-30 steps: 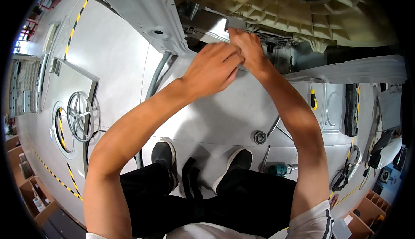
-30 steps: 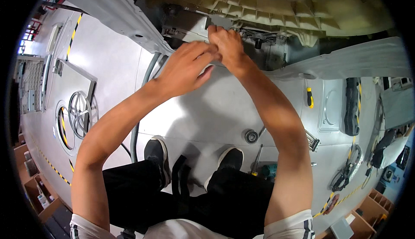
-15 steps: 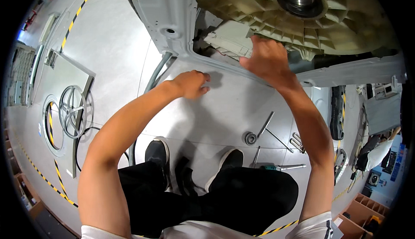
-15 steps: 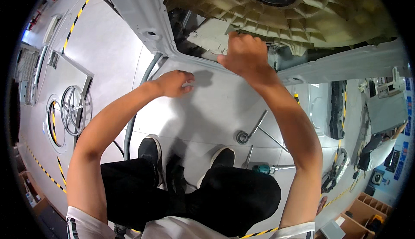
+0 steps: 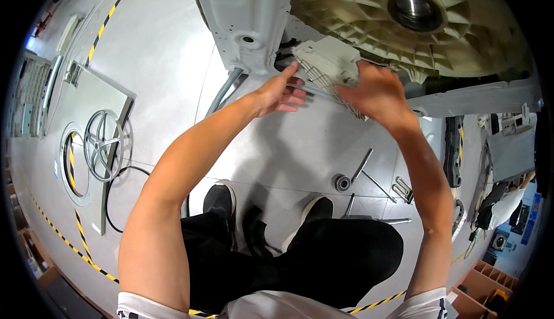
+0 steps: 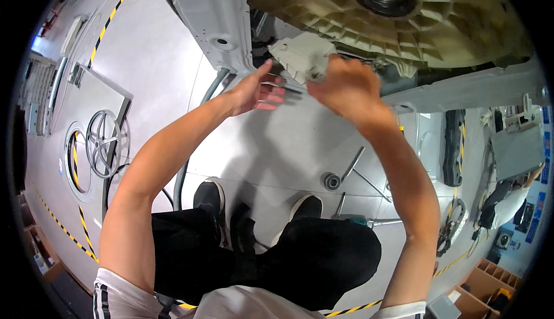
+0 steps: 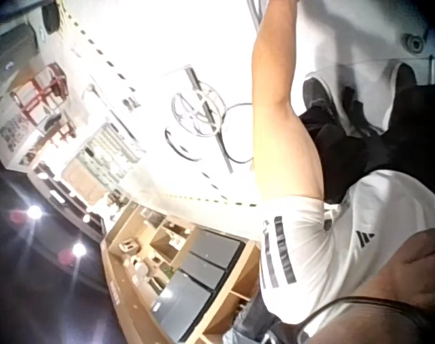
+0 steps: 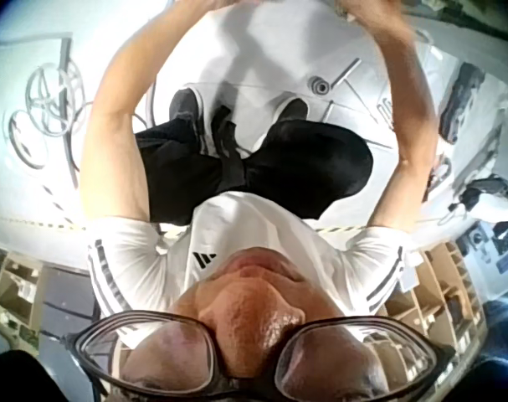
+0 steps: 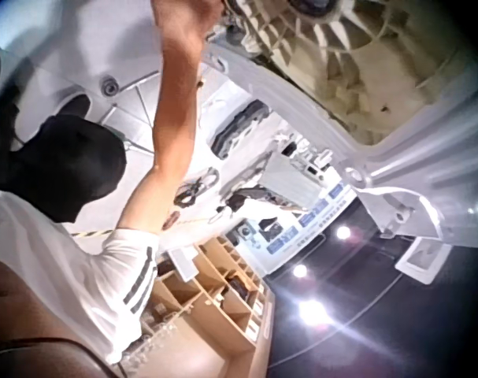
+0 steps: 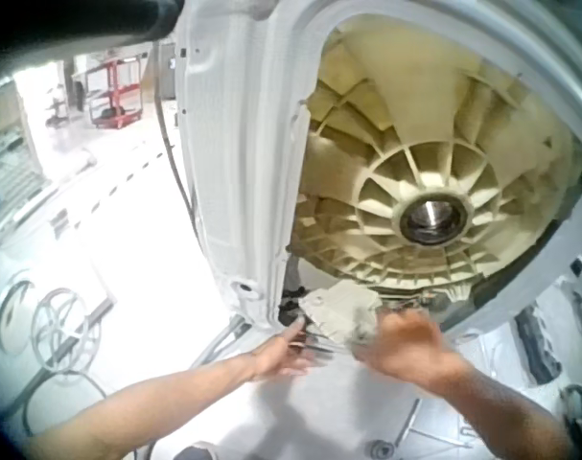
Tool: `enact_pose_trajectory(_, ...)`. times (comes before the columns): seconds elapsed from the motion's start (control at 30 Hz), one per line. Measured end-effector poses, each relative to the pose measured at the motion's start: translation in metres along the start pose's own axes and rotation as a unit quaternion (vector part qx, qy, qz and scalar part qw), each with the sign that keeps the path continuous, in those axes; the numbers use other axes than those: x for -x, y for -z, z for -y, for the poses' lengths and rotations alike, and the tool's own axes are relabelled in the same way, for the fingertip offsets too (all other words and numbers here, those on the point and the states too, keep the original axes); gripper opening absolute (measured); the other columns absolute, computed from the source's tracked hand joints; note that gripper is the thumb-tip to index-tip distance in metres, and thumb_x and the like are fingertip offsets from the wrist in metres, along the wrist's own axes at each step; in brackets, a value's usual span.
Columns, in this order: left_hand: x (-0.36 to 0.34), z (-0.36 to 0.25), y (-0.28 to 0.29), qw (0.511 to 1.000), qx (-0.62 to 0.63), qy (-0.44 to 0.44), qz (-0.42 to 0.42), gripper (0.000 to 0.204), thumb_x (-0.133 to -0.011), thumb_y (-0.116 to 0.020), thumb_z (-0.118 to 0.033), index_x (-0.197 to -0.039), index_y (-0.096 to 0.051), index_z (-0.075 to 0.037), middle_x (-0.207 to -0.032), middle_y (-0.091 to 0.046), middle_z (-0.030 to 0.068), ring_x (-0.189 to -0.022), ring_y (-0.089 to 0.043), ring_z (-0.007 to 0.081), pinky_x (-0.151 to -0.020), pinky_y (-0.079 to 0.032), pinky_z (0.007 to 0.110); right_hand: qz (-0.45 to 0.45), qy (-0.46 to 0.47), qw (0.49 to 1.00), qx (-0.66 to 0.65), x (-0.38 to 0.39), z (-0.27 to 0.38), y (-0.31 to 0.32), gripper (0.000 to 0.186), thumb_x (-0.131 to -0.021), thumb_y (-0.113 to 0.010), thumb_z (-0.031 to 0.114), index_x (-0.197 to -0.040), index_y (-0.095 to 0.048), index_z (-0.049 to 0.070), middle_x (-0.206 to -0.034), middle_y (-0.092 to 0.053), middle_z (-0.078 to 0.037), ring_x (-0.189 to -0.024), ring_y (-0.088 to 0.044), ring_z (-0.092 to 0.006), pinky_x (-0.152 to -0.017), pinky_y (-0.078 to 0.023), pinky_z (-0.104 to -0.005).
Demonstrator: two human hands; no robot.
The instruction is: The person manipulates internal wiring and components of a disassembled washing machine, connecting a grey electronic control module to the wire harness by hand while seated on the floor.
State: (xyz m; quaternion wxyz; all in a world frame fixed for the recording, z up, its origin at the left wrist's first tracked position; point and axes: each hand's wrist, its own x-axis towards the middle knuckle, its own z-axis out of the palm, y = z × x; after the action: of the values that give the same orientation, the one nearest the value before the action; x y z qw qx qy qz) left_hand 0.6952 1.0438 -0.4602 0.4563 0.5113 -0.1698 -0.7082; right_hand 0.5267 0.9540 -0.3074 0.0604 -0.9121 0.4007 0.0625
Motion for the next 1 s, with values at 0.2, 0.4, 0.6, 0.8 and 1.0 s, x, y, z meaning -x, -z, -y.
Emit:
enact_pose_trajectory(0.2, 0.011, -0.011, -0.026, 0.982, 0.176, -0.050, 0.051, 0.093, -0.078, -0.048, -0.073, -0.134, -0.032, -0.002, -0.119, -0.054, 0.0165, -0.104, -0.059, 0.0266, -0.087, -0.051, 0.041, -0.125, 0.111, 0.981, 0.100, 0.027, 0.011, -0.043, 0.048, -0.063, -0.075, 0.029, -0.095, -0.055, 0.000, -0.083, -0.059, -0.013, -0.073, -0.064, -0.0282, -0.061, -0.052, -0.0397)
enact_pose_trajectory(0.4, 0.014, 0.002, -0.037, 0.983, 0.179, -0.046, 0.007, 0.068, -0.081, -0.059, -0.059, -0.123, -0.048, -0.006, -0.110, -0.058, 0.0097, -0.089, -0.061, 0.0161, -0.076, -0.054, 0.031, -0.133, 0.158, 0.975, 0.083, 0.046, 0.020, -0.069, 0.059, -0.055, -0.081, 0.025, -0.100, -0.050, 0.002, -0.088, -0.053, -0.012, -0.081, -0.058, -0.0273, -0.064, -0.051, -0.0374)
enact_pose_trajectory(0.6, 0.013, 0.008, -0.032, 0.994, 0.096, -0.036, -0.037, 0.069, -0.082, -0.054, -0.059, -0.126, -0.046, -0.006, -0.116, -0.055, 0.0104, -0.103, -0.056, 0.0171, -0.086, -0.047, 0.030, -0.116, 0.233, 0.966, -0.004, 0.062, 0.012, -0.087, 0.066, -0.058, -0.081, 0.032, -0.110, -0.054, 0.001, -0.092, -0.052, -0.011, -0.086, -0.056, -0.0257, -0.067, -0.050, -0.0361)
enact_pose_trajectory(0.8, 0.006, 0.024, -0.009, 0.992, 0.118, -0.001, -0.034, 0.078, -0.082, -0.045, -0.063, -0.137, -0.034, -0.009, -0.131, -0.046, 0.0138, -0.111, -0.051, 0.0246, -0.091, -0.041, 0.034, -0.057, 0.214, 0.946, -0.237, 0.061, -0.002, -0.097, 0.052, -0.071, -0.075, 0.024, -0.113, -0.054, 0.001, -0.099, -0.056, -0.013, -0.090, -0.058, -0.0274, -0.074, -0.050, -0.0355)
enact_pose_trajectory(1.0, -0.005, 0.029, -0.013, 0.986, 0.157, 0.008, -0.049, 0.081, -0.083, -0.040, -0.061, -0.138, -0.033, -0.002, -0.136, -0.042, 0.0143, -0.123, -0.043, 0.0293, -0.103, -0.033, 0.047, -0.134, -0.095, 0.849, -0.502, 0.035, -0.057, -0.162, 0.051, -0.082, -0.068, 0.035, -0.121, -0.053, 0.006, -0.110, -0.059, -0.011, -0.101, -0.057, -0.0205, -0.084, -0.045, -0.0330)
